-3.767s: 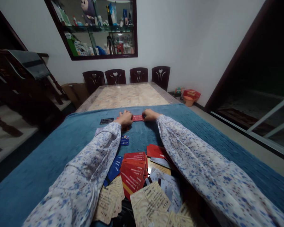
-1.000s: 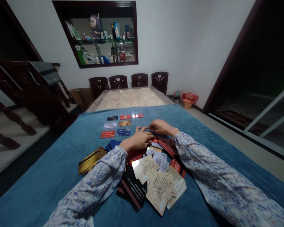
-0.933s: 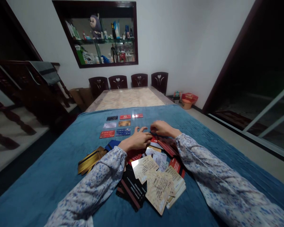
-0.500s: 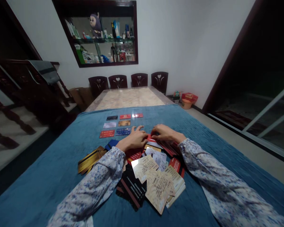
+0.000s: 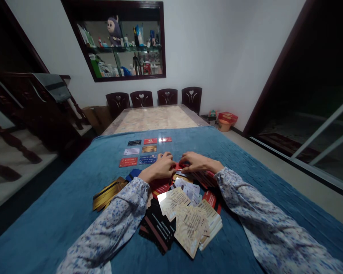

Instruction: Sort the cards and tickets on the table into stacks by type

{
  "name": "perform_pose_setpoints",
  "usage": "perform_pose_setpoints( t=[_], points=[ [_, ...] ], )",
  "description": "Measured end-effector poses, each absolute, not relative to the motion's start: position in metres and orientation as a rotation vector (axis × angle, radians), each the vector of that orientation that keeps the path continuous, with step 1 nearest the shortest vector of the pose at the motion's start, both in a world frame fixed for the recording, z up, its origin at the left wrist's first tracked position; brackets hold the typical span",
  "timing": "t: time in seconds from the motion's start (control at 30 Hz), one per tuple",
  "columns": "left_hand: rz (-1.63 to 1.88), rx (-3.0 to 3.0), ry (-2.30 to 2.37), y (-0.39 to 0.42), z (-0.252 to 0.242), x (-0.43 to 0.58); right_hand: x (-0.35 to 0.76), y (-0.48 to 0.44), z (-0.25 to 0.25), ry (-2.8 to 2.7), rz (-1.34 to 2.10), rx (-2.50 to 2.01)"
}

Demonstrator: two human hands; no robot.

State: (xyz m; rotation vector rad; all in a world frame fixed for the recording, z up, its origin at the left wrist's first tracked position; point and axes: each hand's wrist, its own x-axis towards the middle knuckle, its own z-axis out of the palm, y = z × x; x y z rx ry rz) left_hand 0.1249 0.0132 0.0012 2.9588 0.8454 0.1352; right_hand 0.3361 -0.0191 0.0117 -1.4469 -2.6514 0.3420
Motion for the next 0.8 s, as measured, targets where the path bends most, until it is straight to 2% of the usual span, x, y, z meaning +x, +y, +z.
perform_pose_setpoints(
  t=[0.5,0.8],
  points=[
    [0.122,3.026,0.752,0.014,0.021,0.115,0.346,-0.013,0.004,-2.553,0.450,-1.297],
    [0.293,2.976,0.778,0.026,0.019,0.111,0.347,-0.016,0.008,-2.446,0.325,-1.331]
  ],
)
